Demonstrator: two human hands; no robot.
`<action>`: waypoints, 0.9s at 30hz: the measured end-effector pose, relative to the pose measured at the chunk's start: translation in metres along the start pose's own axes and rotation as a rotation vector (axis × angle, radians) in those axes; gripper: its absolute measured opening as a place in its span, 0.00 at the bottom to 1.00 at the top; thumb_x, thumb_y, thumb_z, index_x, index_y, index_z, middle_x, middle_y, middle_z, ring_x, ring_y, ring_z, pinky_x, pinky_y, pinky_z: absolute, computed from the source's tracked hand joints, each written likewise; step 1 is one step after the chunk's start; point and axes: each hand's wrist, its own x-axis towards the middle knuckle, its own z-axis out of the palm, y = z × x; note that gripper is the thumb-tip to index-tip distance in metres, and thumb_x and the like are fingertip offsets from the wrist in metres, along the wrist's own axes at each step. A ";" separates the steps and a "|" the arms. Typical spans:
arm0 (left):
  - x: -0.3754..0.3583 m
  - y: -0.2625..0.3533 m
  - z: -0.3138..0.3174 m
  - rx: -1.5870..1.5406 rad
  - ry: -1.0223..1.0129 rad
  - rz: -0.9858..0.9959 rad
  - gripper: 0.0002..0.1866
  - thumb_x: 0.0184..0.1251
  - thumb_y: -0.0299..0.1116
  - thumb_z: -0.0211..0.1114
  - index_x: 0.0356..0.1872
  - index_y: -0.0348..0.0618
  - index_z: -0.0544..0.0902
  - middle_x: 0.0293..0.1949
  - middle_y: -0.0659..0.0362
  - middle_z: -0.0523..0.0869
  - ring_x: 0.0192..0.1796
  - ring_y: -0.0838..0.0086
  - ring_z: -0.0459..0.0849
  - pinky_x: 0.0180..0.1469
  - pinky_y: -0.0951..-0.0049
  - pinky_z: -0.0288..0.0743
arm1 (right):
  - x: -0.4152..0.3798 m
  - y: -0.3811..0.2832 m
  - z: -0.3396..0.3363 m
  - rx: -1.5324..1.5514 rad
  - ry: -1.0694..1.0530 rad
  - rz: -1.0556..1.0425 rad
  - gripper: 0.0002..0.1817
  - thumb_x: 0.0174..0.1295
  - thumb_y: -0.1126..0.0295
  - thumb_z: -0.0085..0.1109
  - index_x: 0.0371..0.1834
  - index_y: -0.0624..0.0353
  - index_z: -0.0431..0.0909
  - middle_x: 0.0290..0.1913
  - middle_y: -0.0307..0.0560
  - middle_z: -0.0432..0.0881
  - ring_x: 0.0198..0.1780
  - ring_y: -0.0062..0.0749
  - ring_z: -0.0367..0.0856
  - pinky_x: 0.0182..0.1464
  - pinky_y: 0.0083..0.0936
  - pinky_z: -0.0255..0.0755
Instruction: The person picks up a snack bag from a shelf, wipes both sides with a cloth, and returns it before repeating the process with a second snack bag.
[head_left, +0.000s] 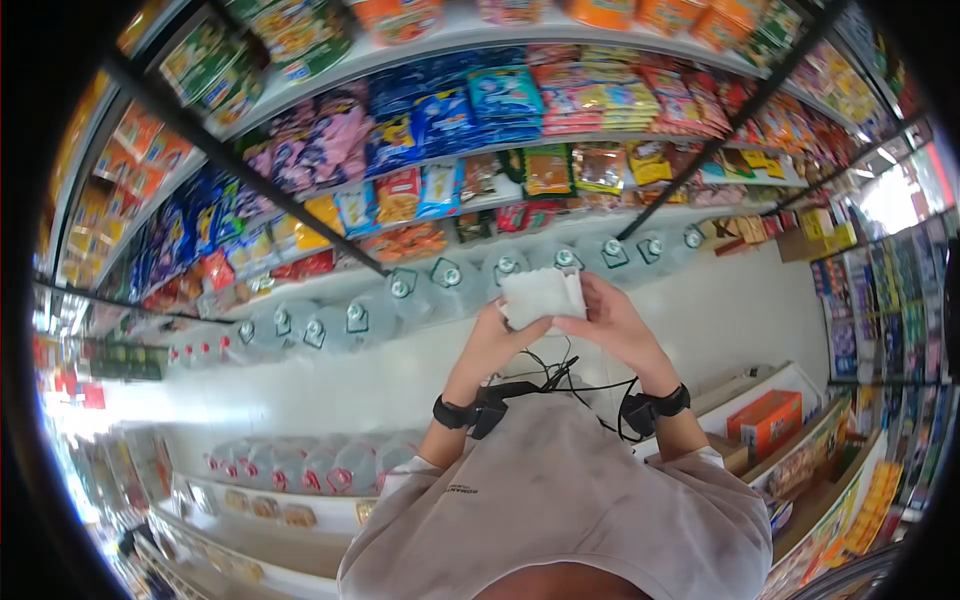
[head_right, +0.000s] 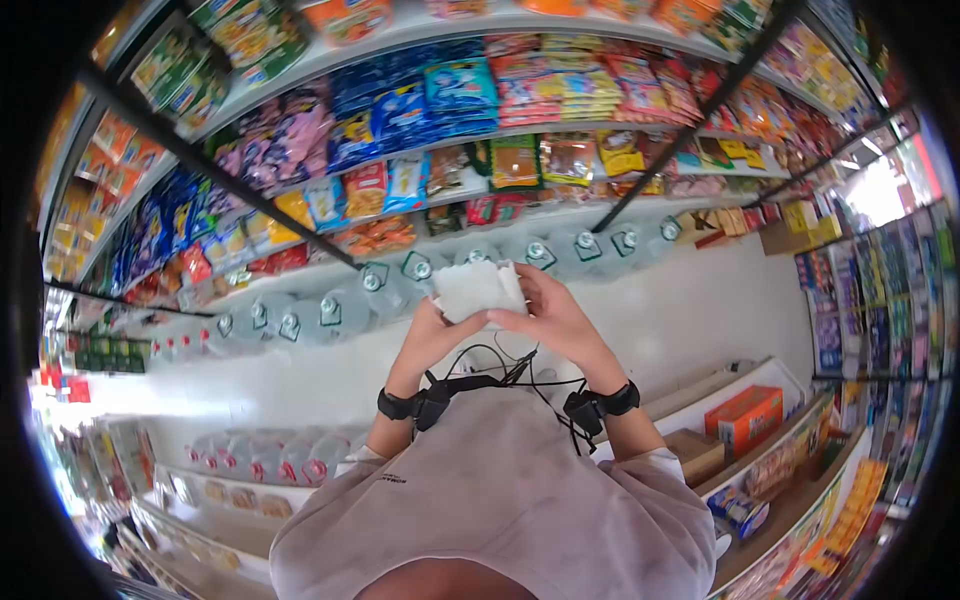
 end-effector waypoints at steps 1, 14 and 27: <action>-0.003 0.002 -0.005 0.008 0.008 -0.005 0.22 0.62 0.27 0.73 0.57 0.36 0.79 0.49 0.60 0.86 0.49 0.78 0.82 0.51 0.75 0.78 | 0.010 -0.003 0.005 -0.013 0.013 0.018 0.31 0.65 0.72 0.68 0.70 0.63 0.67 0.54 0.44 0.83 0.56 0.23 0.80 0.56 0.24 0.75; 0.019 -0.015 0.009 0.130 0.540 0.017 0.19 0.69 0.27 0.68 0.57 0.34 0.73 0.51 0.52 0.84 0.54 0.67 0.84 0.59 0.67 0.78 | 0.062 0.013 -0.063 -0.342 -0.006 -0.007 0.18 0.74 0.57 0.58 0.49 0.64 0.83 0.38 0.32 0.83 0.40 0.12 0.76 0.43 0.15 0.69; 0.017 0.055 0.119 -0.585 0.641 -0.179 0.22 0.77 0.39 0.59 0.62 0.31 0.74 0.58 0.50 0.82 0.63 0.60 0.81 0.67 0.65 0.73 | 0.029 -0.006 -0.099 -0.235 -0.811 -0.199 0.16 0.72 0.67 0.57 0.59 0.63 0.79 0.46 0.48 0.87 0.44 0.28 0.83 0.48 0.28 0.73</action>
